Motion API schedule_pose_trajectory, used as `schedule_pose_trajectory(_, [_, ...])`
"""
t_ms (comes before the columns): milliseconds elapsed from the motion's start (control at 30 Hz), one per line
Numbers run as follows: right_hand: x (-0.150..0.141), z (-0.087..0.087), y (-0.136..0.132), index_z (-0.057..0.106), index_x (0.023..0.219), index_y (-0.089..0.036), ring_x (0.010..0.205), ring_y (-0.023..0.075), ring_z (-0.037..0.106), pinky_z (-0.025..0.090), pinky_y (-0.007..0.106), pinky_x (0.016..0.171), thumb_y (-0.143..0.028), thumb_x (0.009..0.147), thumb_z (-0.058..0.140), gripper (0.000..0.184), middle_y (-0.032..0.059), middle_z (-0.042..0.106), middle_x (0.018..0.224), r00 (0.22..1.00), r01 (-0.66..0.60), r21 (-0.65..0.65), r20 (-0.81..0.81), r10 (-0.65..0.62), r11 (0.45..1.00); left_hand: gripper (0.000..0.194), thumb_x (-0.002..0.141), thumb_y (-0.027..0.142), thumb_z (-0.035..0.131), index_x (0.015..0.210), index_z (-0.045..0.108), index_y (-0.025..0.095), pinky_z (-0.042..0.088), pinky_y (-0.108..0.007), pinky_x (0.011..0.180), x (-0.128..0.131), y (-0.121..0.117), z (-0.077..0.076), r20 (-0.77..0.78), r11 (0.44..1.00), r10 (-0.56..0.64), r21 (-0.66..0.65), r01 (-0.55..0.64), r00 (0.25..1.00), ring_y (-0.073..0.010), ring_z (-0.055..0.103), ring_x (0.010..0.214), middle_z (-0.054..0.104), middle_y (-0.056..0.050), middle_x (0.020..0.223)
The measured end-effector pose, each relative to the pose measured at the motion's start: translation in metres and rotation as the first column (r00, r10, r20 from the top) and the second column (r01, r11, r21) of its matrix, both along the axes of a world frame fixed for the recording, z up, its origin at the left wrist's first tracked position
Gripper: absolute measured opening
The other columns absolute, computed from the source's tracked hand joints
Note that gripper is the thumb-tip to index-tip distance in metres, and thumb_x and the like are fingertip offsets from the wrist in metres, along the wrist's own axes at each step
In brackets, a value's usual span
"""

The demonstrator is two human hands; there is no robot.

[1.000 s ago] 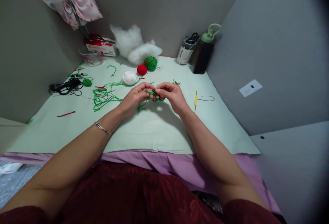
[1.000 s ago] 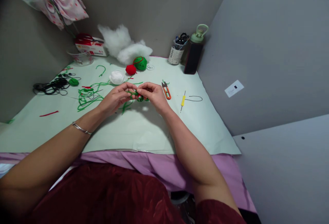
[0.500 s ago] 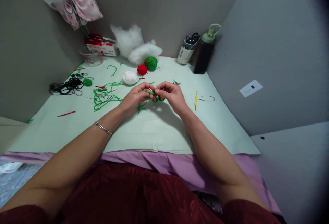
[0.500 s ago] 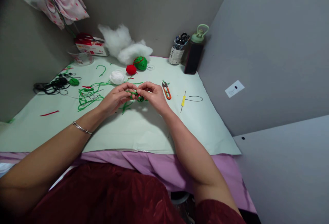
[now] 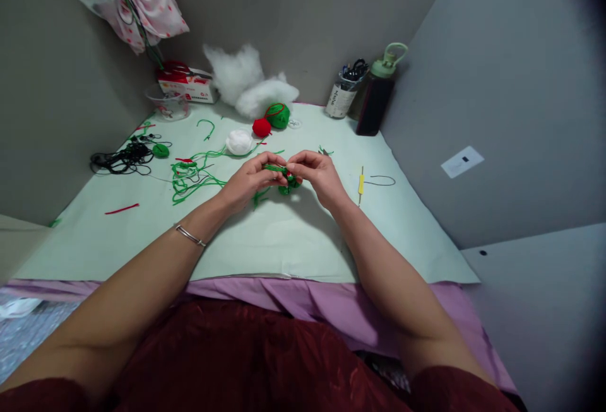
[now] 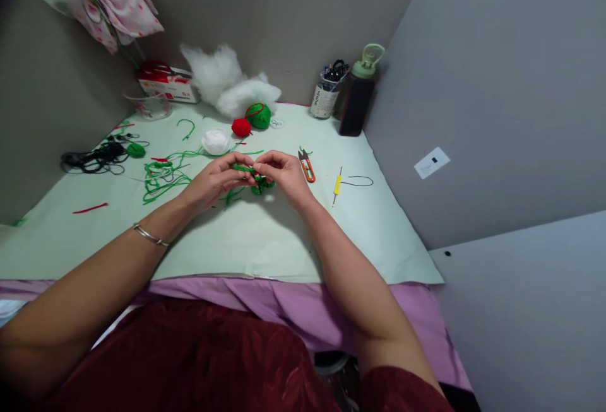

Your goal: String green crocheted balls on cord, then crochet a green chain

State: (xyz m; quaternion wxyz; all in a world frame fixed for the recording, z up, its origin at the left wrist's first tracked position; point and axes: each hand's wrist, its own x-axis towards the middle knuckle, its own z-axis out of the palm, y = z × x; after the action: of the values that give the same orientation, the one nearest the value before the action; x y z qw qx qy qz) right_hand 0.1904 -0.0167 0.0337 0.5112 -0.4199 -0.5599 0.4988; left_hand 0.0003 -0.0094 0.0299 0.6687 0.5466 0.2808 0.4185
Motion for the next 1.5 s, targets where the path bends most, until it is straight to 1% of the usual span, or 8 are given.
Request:
schedule_pose_trajectory(333, [-0.002,-0.003,0.001,0.073,0.078,-0.019,0.062,0.011,0.052,0.041,0.026,0.059,-0.039,0.07,0.085,0.025,-0.0012,0.067,0.069,1.0,-0.02,0.034,0.008,0.019,0.999,0.026,0.08,0.019,0.076,0.104,0.067,0.017,0.057,-0.033,0.088,0.001,0.003,-0.007,0.02,1.0,0.008,0.029,-0.009,1.0,-0.0148,0.07,0.083,0.07,-0.003,0.098])
schedule_pose_trajectory(567, [-0.005,-0.003,-0.002,0.073,0.08,-0.019,0.065,0.0117,0.058,0.047,0.026,0.062,-0.043,0.077,0.082,0.027,0.0001,0.069,0.075,0.998,-0.041,0.14,0.056,0.033,0.989,0.025,0.083,0.024,0.077,0.104,0.066,0.016,0.058,-0.032,0.084,0.0,0.004,-0.006,-0.004,0.999,0.038,0.021,-0.038,0.999,-0.014,0.07,0.078,0.071,-0.002,0.088])
schedule_pose_trajectory(733, [-0.004,-0.004,-0.002,0.068,0.083,-0.02,0.064,0.0128,0.059,0.048,0.026,0.058,-0.051,0.083,0.076,0.033,-0.001,0.066,0.071,0.999,-0.017,0.132,0.049,0.01,0.991,0.021,0.083,0.02,0.072,0.103,0.066,0.017,0.058,-0.031,0.082,-0.001,0.002,0.0,-0.052,0.995,0.098,0.009,-0.097,0.994,-0.0136,0.069,0.075,0.069,0.0,0.082])
schedule_pose_trajectory(933, [-0.002,-0.003,-0.001,0.068,0.077,-0.019,0.062,0.0121,0.053,0.043,0.027,0.057,-0.046,0.081,0.078,0.028,-0.0011,0.063,0.071,0.991,-0.012,0.185,0.133,-0.013,0.983,0.023,0.085,0.025,0.073,0.106,0.067,0.018,0.057,-0.031,0.082,-0.003,0.005,-0.005,-0.06,0.997,0.048,0.062,-0.045,0.997,-0.0138,0.069,0.077,0.068,0.0,0.085])
schedule_pose_trajectory(1100, [-0.005,-0.005,-0.003,0.067,0.072,-0.019,0.072,0.0139,0.054,0.044,0.028,0.064,-0.044,0.082,0.076,0.028,0.0012,0.062,0.08,0.966,-0.018,0.257,0.255,-0.05,0.966,0.03,0.082,0.031,0.08,0.106,0.066,0.018,0.057,-0.029,0.08,-0.003,0.008,-0.008,-0.058,0.995,0.021,0.095,-0.015,0.998,-0.0135,0.068,0.076,0.067,0.001,0.083])
schedule_pose_trajectory(1233, [-0.003,-0.005,-0.001,0.067,0.08,-0.02,0.079,0.0162,0.059,0.049,0.03,0.072,-0.054,0.09,0.067,0.035,0.002,0.066,0.083,0.98,0.001,0.233,0.193,-0.047,0.972,0.032,0.081,0.033,0.082,0.105,0.066,0.018,0.056,-0.03,0.079,-0.003,0.006,-0.003,-0.042,0.995,0.032,0.096,-0.028,0.999,-0.0134,0.068,0.075,0.068,0.0,0.083])
schedule_pose_trajectory(1333, [0.001,-0.004,0.001,0.07,0.091,-0.021,0.095,0.0188,0.064,0.052,0.033,0.084,-0.059,0.094,0.059,0.039,0.0041,0.072,0.097,0.985,0.013,0.229,0.167,-0.053,0.973,0.029,0.081,0.034,0.082,0.099,0.067,0.018,0.056,-0.029,0.078,-0.002,0.004,0.0,-0.049,0.992,0.035,0.125,-0.029,0.998,-0.0134,0.066,0.075,0.069,0.0,0.085])
schedule_pose_trajectory(1500, [0.003,-0.006,0.002,0.075,0.097,-0.022,0.099,0.0208,0.065,0.052,0.035,0.091,-0.055,0.089,0.067,0.035,0.0046,0.075,0.101,0.972,-0.145,0.123,0.202,0.118,0.982,0.023,0.08,0.034,0.082,0.09,0.071,0.017,0.052,-0.029,0.075,-0.004,0.005,0.004,-0.13,0.974,0.017,0.226,0.013,0.991,-0.0143,0.063,0.075,0.068,-0.002,0.083])
